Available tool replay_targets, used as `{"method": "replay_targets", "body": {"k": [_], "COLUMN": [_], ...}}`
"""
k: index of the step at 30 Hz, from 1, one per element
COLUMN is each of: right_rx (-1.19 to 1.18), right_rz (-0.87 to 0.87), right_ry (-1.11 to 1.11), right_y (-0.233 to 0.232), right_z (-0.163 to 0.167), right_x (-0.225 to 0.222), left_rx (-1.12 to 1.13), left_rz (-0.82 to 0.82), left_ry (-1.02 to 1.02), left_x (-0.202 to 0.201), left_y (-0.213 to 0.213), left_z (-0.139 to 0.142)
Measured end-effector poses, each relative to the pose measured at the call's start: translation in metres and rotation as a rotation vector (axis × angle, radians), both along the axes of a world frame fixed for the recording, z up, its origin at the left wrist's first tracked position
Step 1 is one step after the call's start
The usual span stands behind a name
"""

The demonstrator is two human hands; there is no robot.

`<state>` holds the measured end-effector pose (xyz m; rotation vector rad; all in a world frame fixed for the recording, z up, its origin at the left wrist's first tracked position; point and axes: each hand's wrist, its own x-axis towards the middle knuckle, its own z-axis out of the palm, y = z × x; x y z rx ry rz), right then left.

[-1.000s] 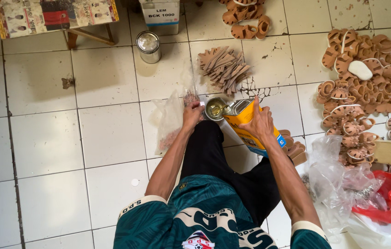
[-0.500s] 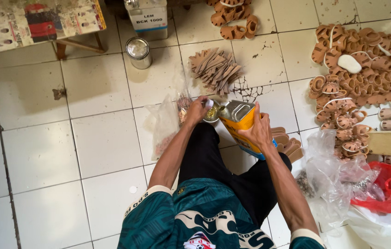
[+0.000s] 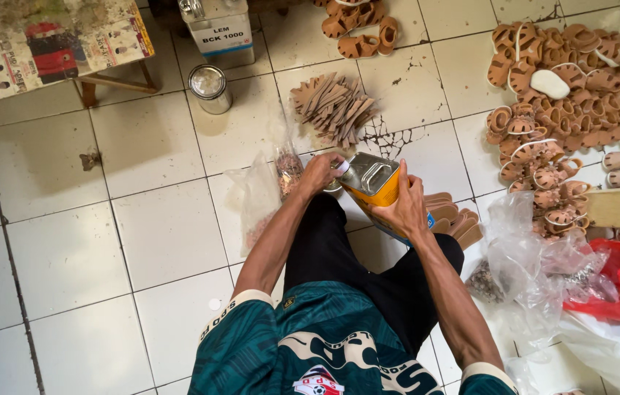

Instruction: The person sits on the workshop floor and applies glue from a can into a small metal bowl, then brushes glue onto cut leather sandal parts and presses the pieces together by hand, setting finished pieces aside with other completed sandal uppers.

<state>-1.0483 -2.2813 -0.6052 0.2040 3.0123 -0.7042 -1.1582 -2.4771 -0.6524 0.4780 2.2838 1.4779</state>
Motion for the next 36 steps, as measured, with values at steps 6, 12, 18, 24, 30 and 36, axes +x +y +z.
{"method": "replay_targets", "body": {"k": [6,12,18,24,30,36], "right_rx": [-0.030,-0.040,-0.081,-0.130,-0.373,-0.284], "right_rz": [-0.022,-0.041,-0.091,-0.179,-0.332,-0.282], "right_ry": [0.056,0.094,0.117,0.173,0.123,0.143], "right_y": [0.000,0.001,-0.003,0.002,0.003,-0.004], "right_z": [-0.004,-0.006,-0.004,-0.002,-0.009,-0.019], "right_x": [0.009,0.016,0.023,0.037,0.054,0.049], "left_rx": [-0.046,-0.212,-0.319,-0.024,0.028,0.071], "left_rz": [-0.106,-0.174,-0.174,-0.112,0.550,0.453], "left_ry": [0.245,0.457,0.650,0.482,-0.018,-0.228], "left_x": [0.001,0.008,0.018,0.017,0.037,0.052], "left_y": [0.003,0.010,0.018,0.013,-0.012,-0.002], "left_z": [0.004,-0.014,-0.016,0.003,-0.016,-0.044]}}
